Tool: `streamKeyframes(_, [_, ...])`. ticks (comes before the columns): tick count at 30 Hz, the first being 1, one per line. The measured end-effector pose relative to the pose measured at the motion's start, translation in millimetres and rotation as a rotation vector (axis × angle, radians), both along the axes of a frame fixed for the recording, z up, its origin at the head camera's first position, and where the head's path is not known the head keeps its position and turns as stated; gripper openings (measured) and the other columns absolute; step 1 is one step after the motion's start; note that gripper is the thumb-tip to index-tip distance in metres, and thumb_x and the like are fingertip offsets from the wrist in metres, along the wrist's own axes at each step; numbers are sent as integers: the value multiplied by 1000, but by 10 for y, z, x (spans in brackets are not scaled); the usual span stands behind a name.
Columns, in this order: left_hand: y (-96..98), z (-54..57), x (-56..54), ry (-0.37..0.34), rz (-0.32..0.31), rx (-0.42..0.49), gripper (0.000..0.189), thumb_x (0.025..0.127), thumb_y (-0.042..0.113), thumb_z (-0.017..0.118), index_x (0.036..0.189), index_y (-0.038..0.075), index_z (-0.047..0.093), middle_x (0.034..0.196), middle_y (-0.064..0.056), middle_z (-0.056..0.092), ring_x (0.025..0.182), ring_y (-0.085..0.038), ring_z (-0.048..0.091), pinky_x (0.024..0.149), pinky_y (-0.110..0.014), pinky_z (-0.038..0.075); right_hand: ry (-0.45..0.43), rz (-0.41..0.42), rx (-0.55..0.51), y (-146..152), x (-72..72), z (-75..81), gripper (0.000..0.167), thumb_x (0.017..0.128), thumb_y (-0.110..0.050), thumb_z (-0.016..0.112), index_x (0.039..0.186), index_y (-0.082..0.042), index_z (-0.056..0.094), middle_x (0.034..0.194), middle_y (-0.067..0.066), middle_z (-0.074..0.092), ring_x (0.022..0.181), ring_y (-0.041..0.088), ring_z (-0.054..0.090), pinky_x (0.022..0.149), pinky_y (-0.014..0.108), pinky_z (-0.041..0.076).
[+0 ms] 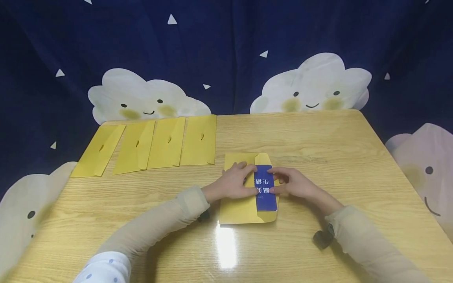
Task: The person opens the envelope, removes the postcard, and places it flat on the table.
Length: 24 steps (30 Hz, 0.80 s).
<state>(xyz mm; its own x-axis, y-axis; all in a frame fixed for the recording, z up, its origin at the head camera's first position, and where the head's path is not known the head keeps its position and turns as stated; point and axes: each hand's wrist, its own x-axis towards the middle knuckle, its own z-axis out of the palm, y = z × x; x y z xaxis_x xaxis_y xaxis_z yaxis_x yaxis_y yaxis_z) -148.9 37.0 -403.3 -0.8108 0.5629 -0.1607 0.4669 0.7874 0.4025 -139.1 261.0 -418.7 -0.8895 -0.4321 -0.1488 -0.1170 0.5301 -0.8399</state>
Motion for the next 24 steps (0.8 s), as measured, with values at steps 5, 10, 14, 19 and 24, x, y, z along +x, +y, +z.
streamKeyframes(5, [-2,24,5,-23,4,-6,63,79,53,56,134,27,39,136,-11,38,125,-42,32,84,-71,27,-22,-67,2,-55,12,-12,59,73,-14,76,123,6,51,95,12,57,79,21,49,62,24,41])
streamKeyframes(10, [0,23,9,-26,4,-8,62,79,52,56,133,26,39,136,-12,37,126,-44,30,85,-72,27,-49,-111,-55,-59,35,15,55,73,-6,73,122,8,50,90,13,54,74,17,48,59,23,41])
streamKeyframes(14, [2,16,9,-11,-2,-12,60,78,51,57,131,26,41,132,-11,40,124,-43,33,84,-71,28,-63,-128,-106,-22,48,42,55,74,-1,70,123,12,48,88,13,51,75,14,48,62,22,43])
streamKeyframes(19, [2,14,10,-7,-12,-11,60,78,52,57,130,26,41,132,-12,41,123,-45,33,83,-71,28,-117,-154,-143,35,60,42,57,75,2,68,126,13,43,95,17,52,74,11,54,60,24,48])
streamKeyframes(24, [1,16,13,-5,-18,-13,60,78,52,57,130,26,41,132,-12,41,123,-45,32,82,-72,28,-208,-198,-185,78,81,60,59,78,2,63,131,11,38,119,32,43,80,15,62,66,32,53])
